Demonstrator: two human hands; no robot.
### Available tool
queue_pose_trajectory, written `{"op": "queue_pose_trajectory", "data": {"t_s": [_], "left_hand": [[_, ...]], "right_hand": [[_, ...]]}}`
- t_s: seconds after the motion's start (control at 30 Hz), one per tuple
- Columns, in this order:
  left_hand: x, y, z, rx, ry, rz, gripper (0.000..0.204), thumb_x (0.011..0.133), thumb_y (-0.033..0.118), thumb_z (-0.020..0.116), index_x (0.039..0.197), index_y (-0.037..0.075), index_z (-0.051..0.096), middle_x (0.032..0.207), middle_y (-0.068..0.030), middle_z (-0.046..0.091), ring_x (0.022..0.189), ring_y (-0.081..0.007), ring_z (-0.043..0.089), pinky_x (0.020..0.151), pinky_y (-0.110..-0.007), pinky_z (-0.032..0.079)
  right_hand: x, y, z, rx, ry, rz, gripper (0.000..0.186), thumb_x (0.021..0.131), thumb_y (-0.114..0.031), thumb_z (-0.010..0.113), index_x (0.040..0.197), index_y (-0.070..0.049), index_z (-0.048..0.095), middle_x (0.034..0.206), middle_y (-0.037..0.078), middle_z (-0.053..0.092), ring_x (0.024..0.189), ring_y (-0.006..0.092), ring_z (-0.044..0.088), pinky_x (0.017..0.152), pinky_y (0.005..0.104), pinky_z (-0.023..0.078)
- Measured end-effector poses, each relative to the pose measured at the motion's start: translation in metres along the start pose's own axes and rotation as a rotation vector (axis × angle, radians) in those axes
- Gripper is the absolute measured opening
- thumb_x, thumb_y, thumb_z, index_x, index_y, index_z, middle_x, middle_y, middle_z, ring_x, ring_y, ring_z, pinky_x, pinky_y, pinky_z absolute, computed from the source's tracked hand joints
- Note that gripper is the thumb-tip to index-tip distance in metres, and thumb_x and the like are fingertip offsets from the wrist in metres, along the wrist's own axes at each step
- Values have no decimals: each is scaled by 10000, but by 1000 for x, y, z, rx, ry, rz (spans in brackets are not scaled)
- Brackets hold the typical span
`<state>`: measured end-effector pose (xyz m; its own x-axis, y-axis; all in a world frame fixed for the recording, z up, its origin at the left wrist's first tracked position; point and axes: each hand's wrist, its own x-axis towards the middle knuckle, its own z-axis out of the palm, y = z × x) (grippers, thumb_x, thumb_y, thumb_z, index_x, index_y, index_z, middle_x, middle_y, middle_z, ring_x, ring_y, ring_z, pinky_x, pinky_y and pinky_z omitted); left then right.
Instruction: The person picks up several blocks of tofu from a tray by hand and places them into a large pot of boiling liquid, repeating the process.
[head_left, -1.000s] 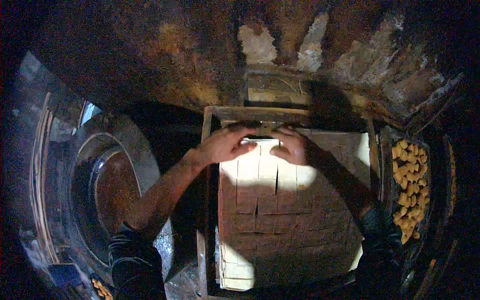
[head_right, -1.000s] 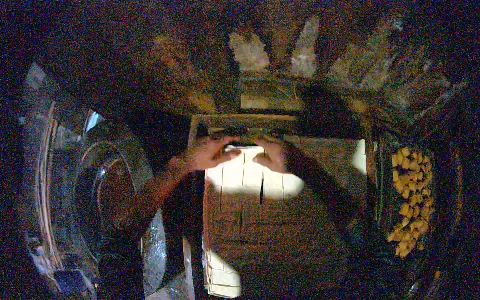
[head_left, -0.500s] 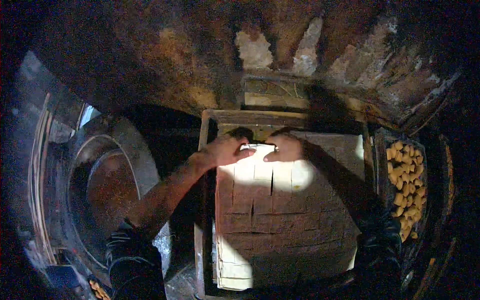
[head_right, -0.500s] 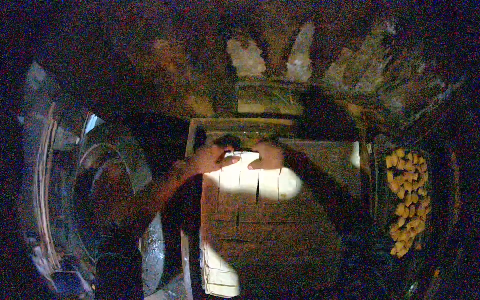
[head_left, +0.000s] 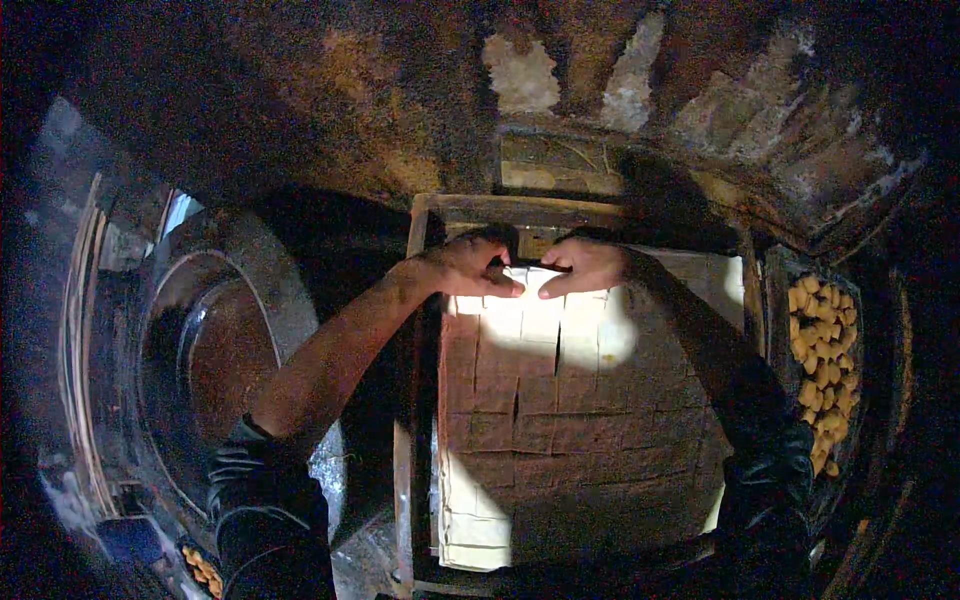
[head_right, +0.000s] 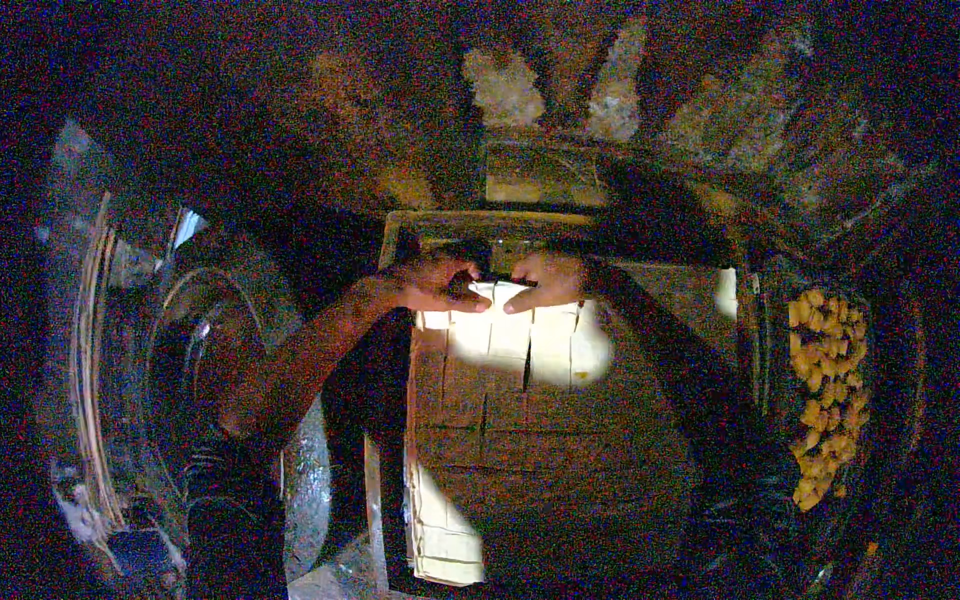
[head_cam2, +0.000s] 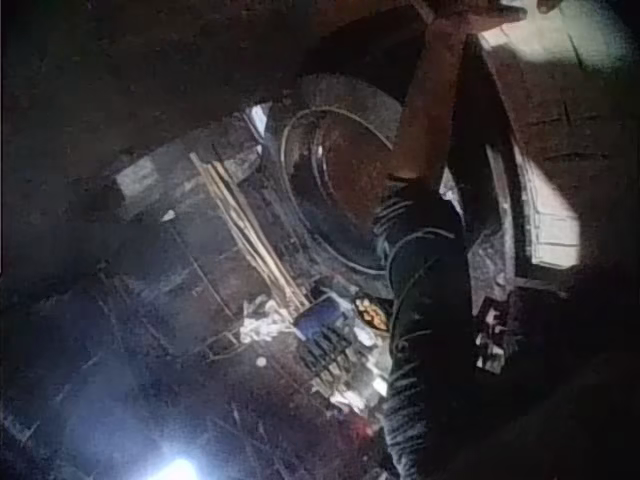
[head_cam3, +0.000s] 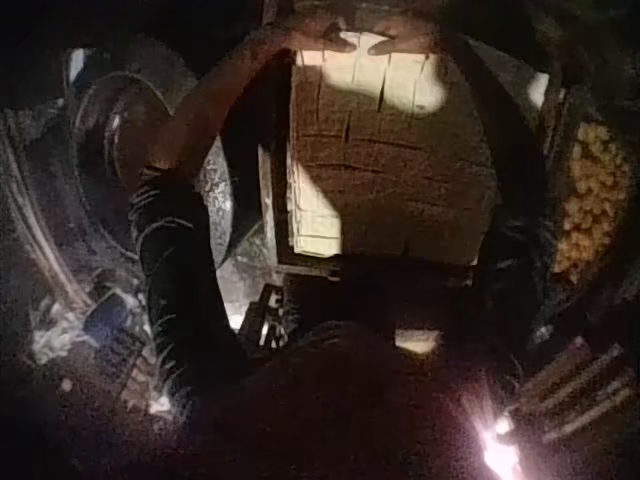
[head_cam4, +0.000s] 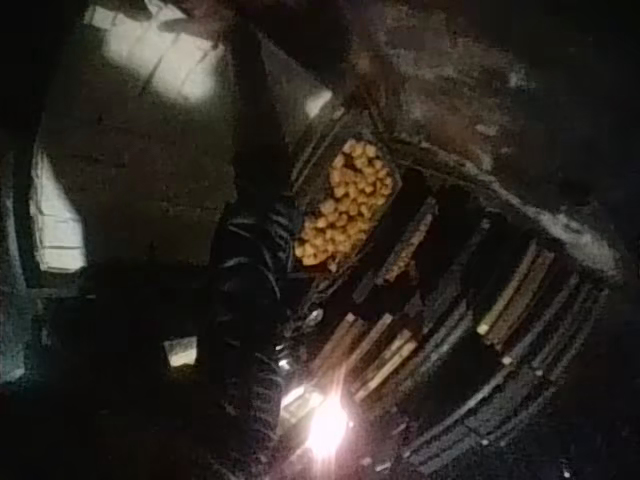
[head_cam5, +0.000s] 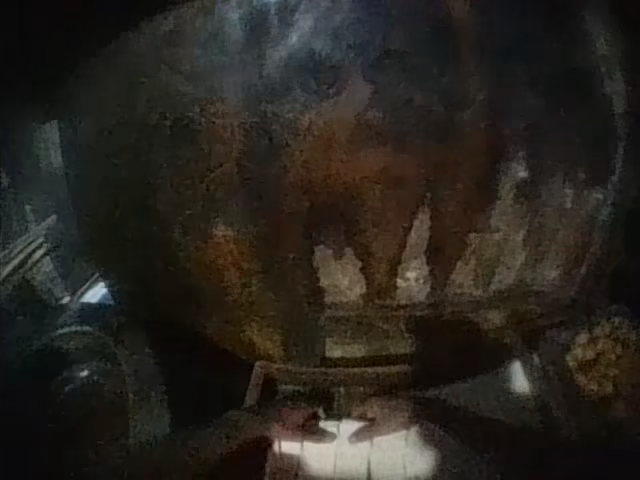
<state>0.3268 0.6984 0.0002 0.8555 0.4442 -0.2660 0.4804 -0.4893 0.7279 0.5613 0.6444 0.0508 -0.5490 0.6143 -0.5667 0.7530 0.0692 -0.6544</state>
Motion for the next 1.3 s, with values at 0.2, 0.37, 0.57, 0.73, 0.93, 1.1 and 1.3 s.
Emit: {"op": "queue_pose_trajectory", "data": {"t_s": [0.2,0.37,0.57,0.73,0.93,1.1,1.3], "left_hand": [[-6,13,6,178,193,126,631,774,615,610,1001,30,551,824,-179,633,794,-326,632,701,-434,490],[-44,47,20,524,427,261,504,793,523,622,1004,72,544,900,-168,618,764,-356,641,657,-456,507],[-30,50,9,444,423,164,506,775,527,656,1000,78,598,875,-143,659,703,-345,651,666,-428,527],[-47,59,8,201,418,285,462,796,514,639,912,69,591,706,-170,636,665,-375,640,625,-479,506],[-43,52,32,376,342,92,581,899,513,470,1149,-8,520,1204,-263,506,1123,-417,504,922,-464,435],[-57,48,54,479,408,237,618,913,509,430,1209,-27,504,1143,-295,540,1086,-420,538,915,-478,454],[-72,74,45,446,324,116,683,854,565,496,1197,-25,517,1005,-273,605,937,-386,617,830,-447,507]], "right_hand": [[-11,2,11,-169,203,-110,606,769,-464,710,1092,23,548,917,174,632,858,261,612,747,363,475],[-17,16,73,-334,704,-199,632,691,-406,787,1089,2,514,984,184,617,968,325,612,764,400,494],[-24,19,52,-208,725,-333,591,702,-379,787,1069,-12,505,891,166,589,848,300,611,752,379,489],[-35,-12,45,108,385,-208,547,697,-366,789,1030,-15,533,924,122,584,834,223,581,770,320,466],[-31,5,80,-457,722,-252,609,804,-489,629,1150,8,557,1239,216,492,1192,386,412,1025,490,308],[-36,-1,105,-465,674,-199,657,849,-507,555,1221,33,507,1251,214,500,1263,375,361,1048,459,307],[-49,-9,98,-272,518,-101,702,818,-529,604,1237,20,483,1170,204,559,1101,346,523,935,418,424]]}}
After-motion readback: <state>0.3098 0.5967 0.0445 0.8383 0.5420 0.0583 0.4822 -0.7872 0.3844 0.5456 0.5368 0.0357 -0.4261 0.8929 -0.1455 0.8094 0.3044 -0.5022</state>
